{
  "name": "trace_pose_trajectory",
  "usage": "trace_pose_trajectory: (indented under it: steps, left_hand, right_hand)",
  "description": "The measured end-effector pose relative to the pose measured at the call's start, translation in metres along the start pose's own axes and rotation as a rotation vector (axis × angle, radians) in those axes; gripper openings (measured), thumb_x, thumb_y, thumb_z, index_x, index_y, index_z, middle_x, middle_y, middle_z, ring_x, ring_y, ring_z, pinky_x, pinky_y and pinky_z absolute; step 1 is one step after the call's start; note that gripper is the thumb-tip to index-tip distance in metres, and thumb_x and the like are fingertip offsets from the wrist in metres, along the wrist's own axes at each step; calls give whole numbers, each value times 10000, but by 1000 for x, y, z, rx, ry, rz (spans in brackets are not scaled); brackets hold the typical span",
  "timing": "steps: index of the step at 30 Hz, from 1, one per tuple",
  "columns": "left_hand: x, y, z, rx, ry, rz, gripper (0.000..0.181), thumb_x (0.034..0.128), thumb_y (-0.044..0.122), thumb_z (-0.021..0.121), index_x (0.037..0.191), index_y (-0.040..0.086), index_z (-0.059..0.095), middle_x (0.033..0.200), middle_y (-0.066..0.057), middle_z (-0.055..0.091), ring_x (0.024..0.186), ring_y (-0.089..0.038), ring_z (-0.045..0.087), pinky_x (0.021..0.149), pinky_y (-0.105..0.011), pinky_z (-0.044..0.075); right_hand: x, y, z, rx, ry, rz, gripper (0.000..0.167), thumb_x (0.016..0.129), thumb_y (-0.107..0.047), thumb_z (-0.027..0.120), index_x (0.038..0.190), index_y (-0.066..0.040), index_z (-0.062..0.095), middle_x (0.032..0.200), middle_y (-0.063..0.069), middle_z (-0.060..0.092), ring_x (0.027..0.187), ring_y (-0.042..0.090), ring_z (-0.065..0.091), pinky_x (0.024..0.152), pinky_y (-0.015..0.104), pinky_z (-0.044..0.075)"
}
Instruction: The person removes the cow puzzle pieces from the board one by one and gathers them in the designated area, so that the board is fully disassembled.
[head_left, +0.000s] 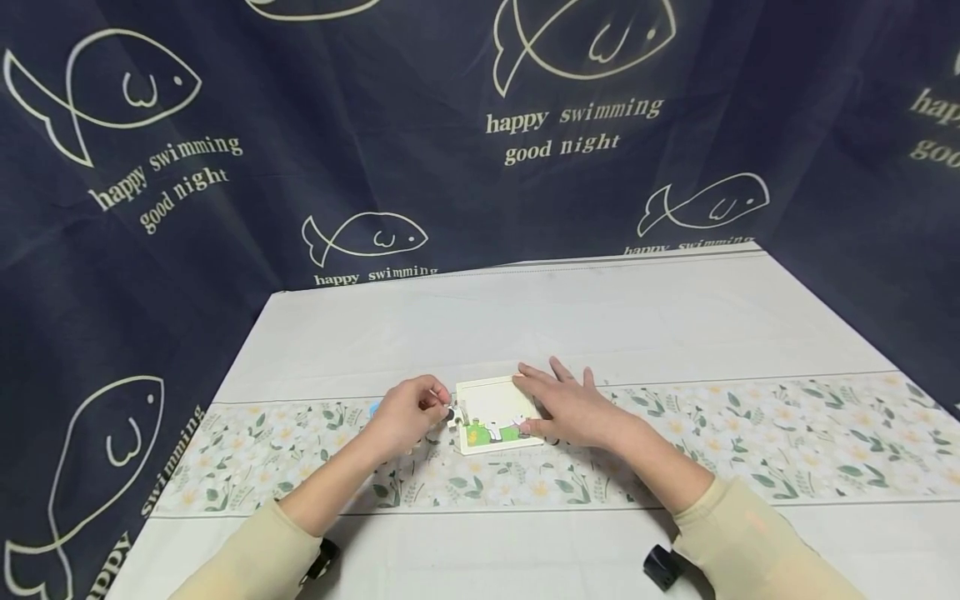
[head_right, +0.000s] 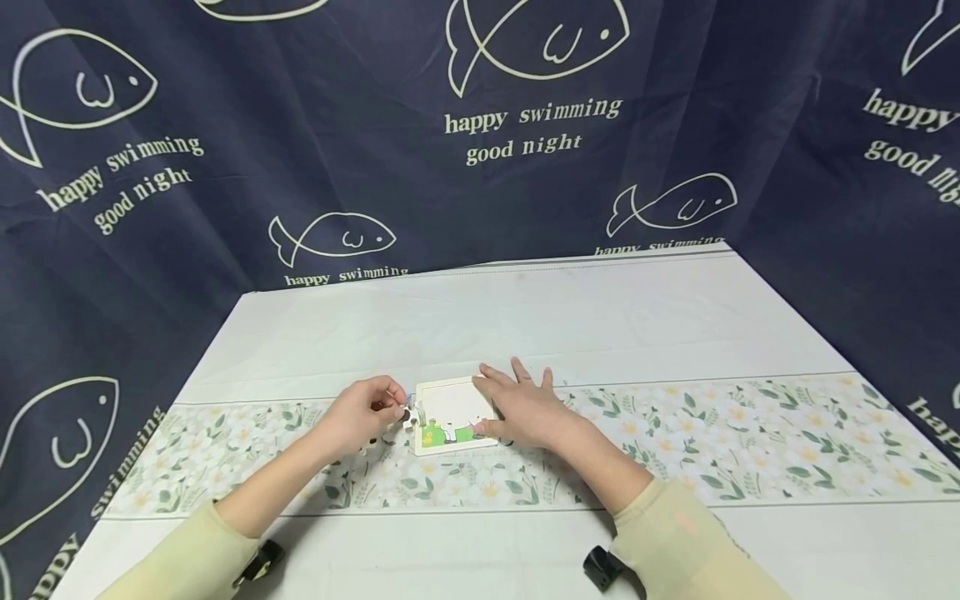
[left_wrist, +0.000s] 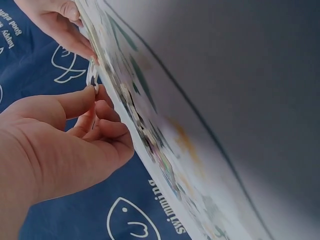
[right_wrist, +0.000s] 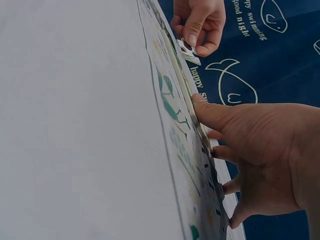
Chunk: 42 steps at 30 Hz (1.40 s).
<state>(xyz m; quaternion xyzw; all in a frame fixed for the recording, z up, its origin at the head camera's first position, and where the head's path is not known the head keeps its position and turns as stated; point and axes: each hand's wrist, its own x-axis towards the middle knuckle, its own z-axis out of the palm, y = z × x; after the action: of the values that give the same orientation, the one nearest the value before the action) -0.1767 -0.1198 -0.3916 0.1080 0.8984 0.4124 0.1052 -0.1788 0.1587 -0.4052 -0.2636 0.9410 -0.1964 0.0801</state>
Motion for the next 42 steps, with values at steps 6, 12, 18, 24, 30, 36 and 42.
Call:
trace_pose_trajectory:
  steps: [6, 12, 18, 24, 30, 36, 42]
  left_hand:
    - [-6, -3, -5, 28, -28, -24, 55, 986, 39, 633, 1008, 85, 653, 794, -46, 607, 598, -155, 485, 529, -298, 416]
    - [-11, -5, -8, 46, -43, -37, 78, 960, 8, 660, 974, 84, 653, 801, -30, 605, 662, -174, 519, 587, -322, 439]
    - [-12, -7, -9, 88, -49, -26, 107, 951, -1, 673, 932, 102, 650, 790, -20, 605, 675, -172, 529, 606, -329, 448]
    - [-13, -7, -8, 139, -45, 4, 115, 939, -14, 681, 911, 94, 654, 780, 1, 595, 683, -155, 533, 610, -305, 465]
    - [-13, -5, -7, 181, -10, 25, 100, 935, 20, 699, 947, 108, 654, 766, 17, 573, 647, -138, 504, 565, -276, 433]
    - [-13, -3, -4, 193, 9, 24, 70, 945, 82, 712, 968, 120, 658, 785, 23, 571, 691, -145, 512, 631, -313, 452]
    - [-13, 0, -1, 200, 1, 41, 62, 949, 85, 710, 963, 123, 664, 799, 40, 582, 727, -148, 517, 679, -335, 455]
  right_hand:
    - [-2, 0, -1, -18, -20, -42, 514, 973, -418, 652, 1467, -337, 538, 1642, 119, 268, 1459, 560, 123, 999, 850, 70]
    - [-1, 1, -1, -5, -24, -66, 430, 979, -392, 649, 1405, -360, 600, 1644, 135, 253, 1449, 584, 104, 988, 859, 51]
    - [-2, 0, -1, 1, -23, -60, 429, 975, -387, 656, 1400, -364, 604, 1645, 126, 254, 1453, 578, 98, 993, 855, 44]
    - [-2, 0, -1, -5, -19, -54, 424, 975, -391, 660, 1395, -373, 607, 1644, 121, 260, 1456, 571, 105, 993, 855, 51]
    - [-2, -1, -1, 7, -13, -53, 426, 974, -370, 673, 1393, -376, 599, 1648, 134, 242, 1450, 591, 61, 976, 866, 54]
    - [-1, -3, 1, 8, 16, -99, 337, 968, -310, 689, 1284, -392, 608, 1647, 134, 244, 1448, 598, 49, 900, 908, 71]
    - [0, -1, 2, 41, -1, -161, 250, 986, -241, 659, 1181, -394, 633, 1645, 123, 253, 1429, 621, 94, 872, 918, 25]
